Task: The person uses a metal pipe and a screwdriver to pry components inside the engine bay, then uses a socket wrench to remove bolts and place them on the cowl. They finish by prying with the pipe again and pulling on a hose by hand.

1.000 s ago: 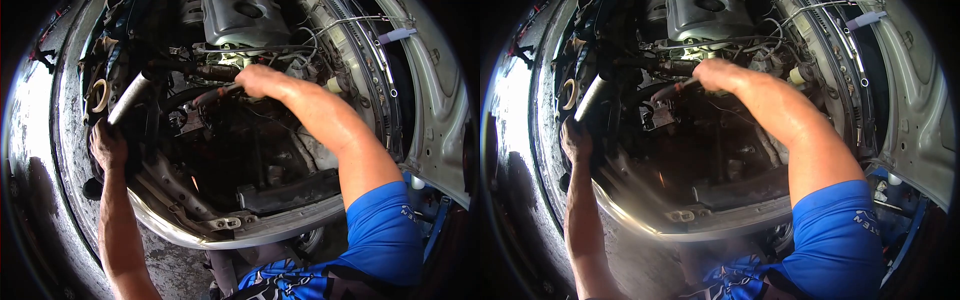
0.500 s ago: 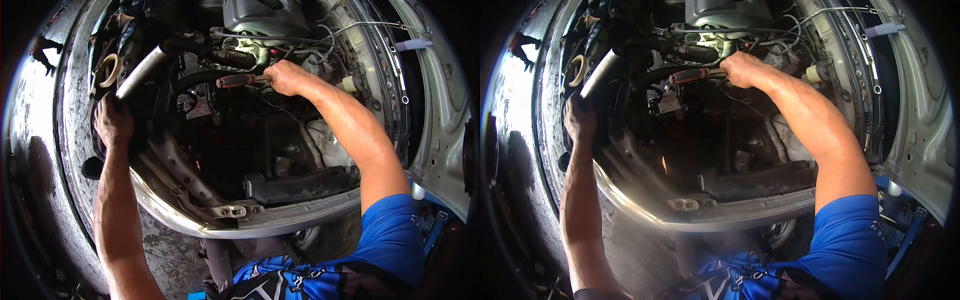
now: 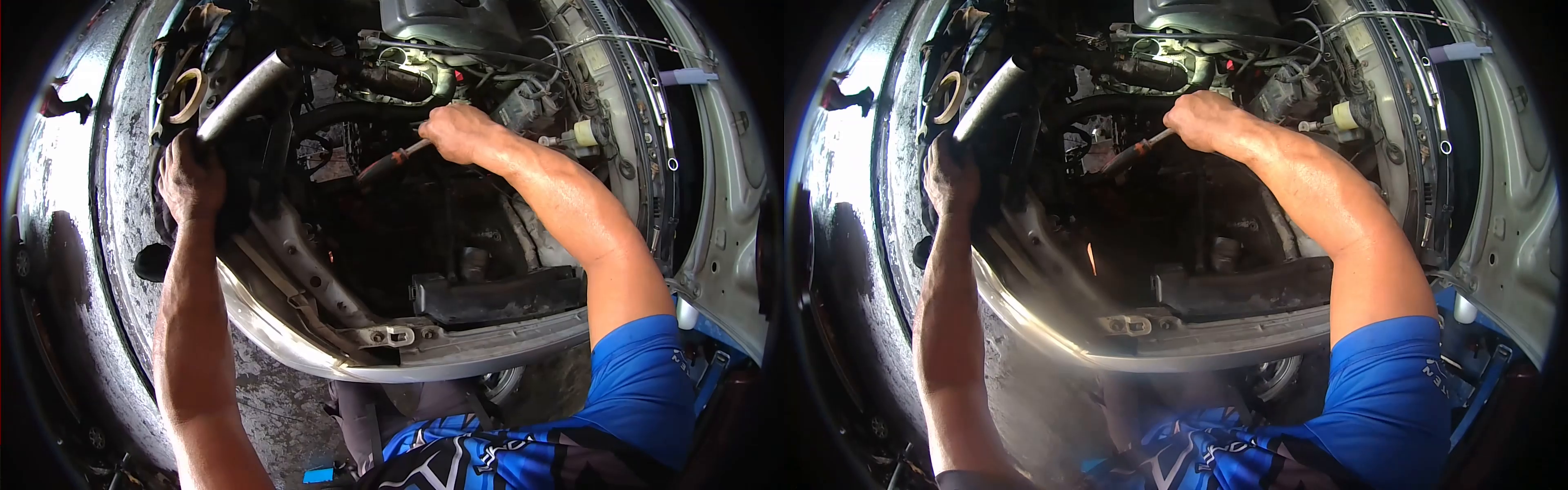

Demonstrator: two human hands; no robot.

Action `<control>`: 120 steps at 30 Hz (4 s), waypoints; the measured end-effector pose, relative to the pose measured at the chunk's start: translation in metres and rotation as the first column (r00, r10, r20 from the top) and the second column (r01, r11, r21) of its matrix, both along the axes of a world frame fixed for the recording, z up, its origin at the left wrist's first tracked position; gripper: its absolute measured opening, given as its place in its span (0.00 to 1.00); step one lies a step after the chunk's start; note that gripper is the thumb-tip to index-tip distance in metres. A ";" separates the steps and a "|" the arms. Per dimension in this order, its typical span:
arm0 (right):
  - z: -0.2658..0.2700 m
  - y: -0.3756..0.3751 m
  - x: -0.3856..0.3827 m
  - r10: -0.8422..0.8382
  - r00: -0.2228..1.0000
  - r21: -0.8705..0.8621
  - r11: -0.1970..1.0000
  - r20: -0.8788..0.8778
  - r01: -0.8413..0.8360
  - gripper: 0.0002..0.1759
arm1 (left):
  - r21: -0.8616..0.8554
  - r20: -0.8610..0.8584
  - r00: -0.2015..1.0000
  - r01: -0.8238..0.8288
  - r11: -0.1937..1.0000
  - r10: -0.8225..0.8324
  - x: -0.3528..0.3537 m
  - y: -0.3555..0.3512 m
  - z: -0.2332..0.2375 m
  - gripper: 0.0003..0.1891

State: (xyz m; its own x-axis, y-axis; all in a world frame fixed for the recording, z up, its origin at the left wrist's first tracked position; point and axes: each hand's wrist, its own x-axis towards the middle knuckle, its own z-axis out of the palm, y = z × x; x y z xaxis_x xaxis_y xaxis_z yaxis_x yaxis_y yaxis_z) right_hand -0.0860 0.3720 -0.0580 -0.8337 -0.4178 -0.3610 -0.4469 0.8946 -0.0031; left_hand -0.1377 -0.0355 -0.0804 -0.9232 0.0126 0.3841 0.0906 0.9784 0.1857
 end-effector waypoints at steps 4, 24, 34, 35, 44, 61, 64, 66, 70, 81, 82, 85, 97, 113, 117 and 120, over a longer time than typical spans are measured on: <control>0.004 -0.006 0.003 -0.026 0.999 0.008 1.000 0.024 0.026 0.12 | -0.010 -0.015 1.000 -0.007 1.000 0.007 -0.001 -0.001 -0.001 0.21; -0.008 -0.017 -0.013 -0.573 0.819 -0.150 0.809 0.010 0.568 0.15 | 0.044 0.007 1.000 0.021 0.999 -0.021 0.002 0.003 0.005 0.19; -0.021 -0.021 -0.004 -0.643 0.765 -0.241 0.749 -0.043 0.617 0.14 | 0.050 0.086 0.994 0.060 0.997 -0.064 0.002 -0.002 0.015 0.18; -0.018 -0.023 -0.005 -0.659 0.752 -0.234 0.736 -0.030 0.635 0.14 | 0.044 0.096 0.991 0.089 0.995 -0.093 -0.001 -0.005 0.018 0.18; -0.021 -0.009 -0.001 -0.720 0.689 -0.270 0.682 -0.084 0.680 0.19 | -0.231 0.143 0.914 0.404 0.885 -0.380 -0.097 0.041 0.095 0.14; -0.028 -0.009 -0.002 -0.706 0.695 -0.343 0.691 -0.134 0.636 0.18 | -0.316 0.397 0.717 0.693 0.648 -0.573 -0.143 0.170 0.041 0.23; -0.033 -0.010 -0.005 -0.713 0.687 -0.355 0.685 -0.143 0.637 0.18 | -0.264 0.553 0.653 0.726 0.635 -0.517 -0.130 0.184 0.040 0.21; -0.035 -0.010 -0.006 -0.713 0.684 -0.358 0.685 -0.152 0.635 0.18 | -0.242 0.615 0.620 0.736 0.632 -0.487 -0.124 0.188 0.036 0.20; -0.036 -0.016 -0.004 -0.739 0.640 -0.303 0.672 -0.211 0.676 0.10 | -0.211 0.586 0.646 0.705 0.677 -0.490 -0.091 0.183 0.046 0.27; -0.033 -0.016 -0.006 -0.712 0.667 -0.232 0.702 -0.217 0.674 0.11 | -0.153 0.595 0.656 0.660 0.736 -0.464 -0.076 0.196 0.043 0.39; -0.032 -0.015 -0.006 -0.714 0.666 -0.227 0.700 -0.215 0.677 0.11 | -0.088 0.619 0.622 0.662 0.744 -0.480 -0.075 0.197 0.041 0.39; -0.033 -0.012 -0.006 -0.696 0.683 -0.217 0.718 -0.222 0.661 0.10 | -0.125 0.496 0.683 0.667 0.734 -0.536 -0.061 0.198 0.035 0.37; -0.034 -0.011 -0.005 -0.661 0.715 -0.203 0.750 -0.228 0.629 0.12 | -0.104 0.495 0.739 0.573 0.813 -0.457 -0.055 0.200 0.032 0.39; -0.035 -0.006 -0.004 -0.641 0.741 -0.196 0.767 -0.200 0.611 0.11 | -0.162 0.518 0.763 0.531 0.832 -0.386 -0.045 0.203 0.033 0.41; -0.031 -0.007 -0.003 -0.634 0.749 -0.182 0.773 -0.191 0.608 0.12 | -0.165 0.494 0.771 0.537 0.827 -0.401 -0.048 0.202 0.031 0.43; -0.029 -0.010 -0.003 -0.641 0.741 -0.203 0.767 -0.200 0.608 0.11 | -0.171 0.463 0.782 0.541 0.824 -0.417 -0.048 0.201 0.028 0.45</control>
State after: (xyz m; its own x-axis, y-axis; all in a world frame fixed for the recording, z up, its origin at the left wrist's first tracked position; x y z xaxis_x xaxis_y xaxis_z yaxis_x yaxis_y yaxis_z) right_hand -0.0886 0.3624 -0.0865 -0.9745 0.2033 -0.0947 0.2121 0.9726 -0.0951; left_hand -0.1860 0.1655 -0.0523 -0.8342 0.5432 -0.0951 0.5424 0.8393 0.0361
